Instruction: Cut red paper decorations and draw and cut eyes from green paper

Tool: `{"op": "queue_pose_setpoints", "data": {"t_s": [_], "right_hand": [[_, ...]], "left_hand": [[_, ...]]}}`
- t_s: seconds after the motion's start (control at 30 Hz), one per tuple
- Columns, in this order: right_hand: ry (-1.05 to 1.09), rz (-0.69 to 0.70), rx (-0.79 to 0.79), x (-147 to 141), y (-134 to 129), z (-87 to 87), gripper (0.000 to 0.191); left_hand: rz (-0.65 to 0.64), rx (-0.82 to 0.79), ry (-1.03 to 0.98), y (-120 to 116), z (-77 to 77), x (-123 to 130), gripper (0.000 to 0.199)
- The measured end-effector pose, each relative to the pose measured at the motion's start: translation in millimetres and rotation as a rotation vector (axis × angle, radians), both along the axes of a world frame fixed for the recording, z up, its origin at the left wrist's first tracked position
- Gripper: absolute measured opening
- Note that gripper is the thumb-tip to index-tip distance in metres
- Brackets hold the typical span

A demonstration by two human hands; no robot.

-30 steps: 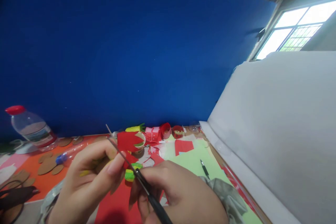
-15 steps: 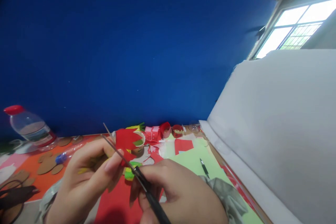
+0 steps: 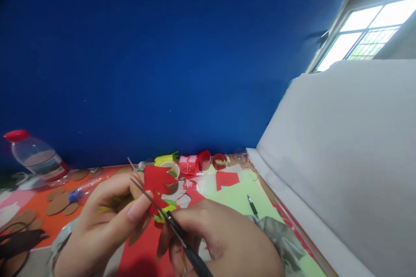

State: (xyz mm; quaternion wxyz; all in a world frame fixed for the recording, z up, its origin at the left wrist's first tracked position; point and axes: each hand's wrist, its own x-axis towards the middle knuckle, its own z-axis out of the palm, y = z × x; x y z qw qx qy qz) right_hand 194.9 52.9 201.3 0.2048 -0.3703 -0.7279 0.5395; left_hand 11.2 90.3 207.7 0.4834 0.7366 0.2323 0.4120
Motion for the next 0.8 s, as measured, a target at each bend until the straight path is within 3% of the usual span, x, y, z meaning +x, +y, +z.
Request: {"op": "queue_pose_setpoints", "data": {"t_s": [0.27,0.4,0.53,0.7,0.8], "right_hand": [[-0.063,-0.030,0.090,0.4,-0.8,5.0,0.022],[-0.035,-0.014,0.078,-0.6,1.1,4.8,0.050],[-0.009,-0.027,0.051,-1.3,0.2,5.8,0.073],[0.026,-0.133,0.004,-1.8,-3.5,7.9,0.069],[0.117,-0.178,-0.011,-1.9,-4.2,7.3,0.063]], "left_hand": [[-0.064,-0.059,-0.046,2.3,-5.3,1.0,0.036],[0.013,-0.025,-0.060,3.5,-18.4,-1.7,0.035],[-0.069,-0.060,-0.141,3.0,-21.5,0.3,0.030],[-0.092,-0.085,-0.174,1.7,-12.9,3.3,0.036],[-0.049,-0.074,-0.160,1.7,-17.0,2.0,0.035]]}}
